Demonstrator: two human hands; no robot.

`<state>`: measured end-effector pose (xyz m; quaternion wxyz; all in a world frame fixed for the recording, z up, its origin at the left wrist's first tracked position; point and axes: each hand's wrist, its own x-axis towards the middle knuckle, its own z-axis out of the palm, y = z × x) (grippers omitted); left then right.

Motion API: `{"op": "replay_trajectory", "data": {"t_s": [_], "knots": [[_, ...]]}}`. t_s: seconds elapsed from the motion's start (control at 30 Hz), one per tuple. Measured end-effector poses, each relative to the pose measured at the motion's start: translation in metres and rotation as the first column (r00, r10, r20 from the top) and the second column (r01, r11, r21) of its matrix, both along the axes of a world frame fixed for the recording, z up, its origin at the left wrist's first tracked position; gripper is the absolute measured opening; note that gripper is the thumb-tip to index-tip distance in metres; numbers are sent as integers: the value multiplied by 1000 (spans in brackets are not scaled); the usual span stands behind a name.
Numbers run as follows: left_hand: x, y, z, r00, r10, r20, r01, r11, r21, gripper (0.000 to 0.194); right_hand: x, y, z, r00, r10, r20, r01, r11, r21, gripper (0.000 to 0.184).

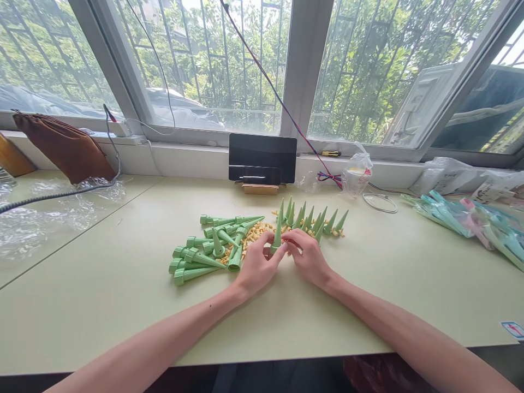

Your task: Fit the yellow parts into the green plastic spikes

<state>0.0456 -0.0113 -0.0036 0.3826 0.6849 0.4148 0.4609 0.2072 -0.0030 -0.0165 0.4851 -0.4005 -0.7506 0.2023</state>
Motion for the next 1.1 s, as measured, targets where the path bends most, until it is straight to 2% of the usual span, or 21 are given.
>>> {"op": "replay_trajectory", "data": {"t_s": [0.27,0.5,0.8,1.1], "knots": [[1,0,1,1000,-13,17,14,1000,-7,24,0,-1,0,996,32,-88,-34,999,-24,18],[-1,2,0,998,42,51,-38,997,-66,32,-1,1,-2,990,60,-129,-66,997,-42,19],[-2,8,-4,986,7,169,14,993,-120,29,-1,2,-2,990,48,-131,-49,999,-2,14],[-2,12,-4,951,-41,307,109,972,-207,31,-3,-3,2,980,3,-201,-22,995,-93,14]]}}
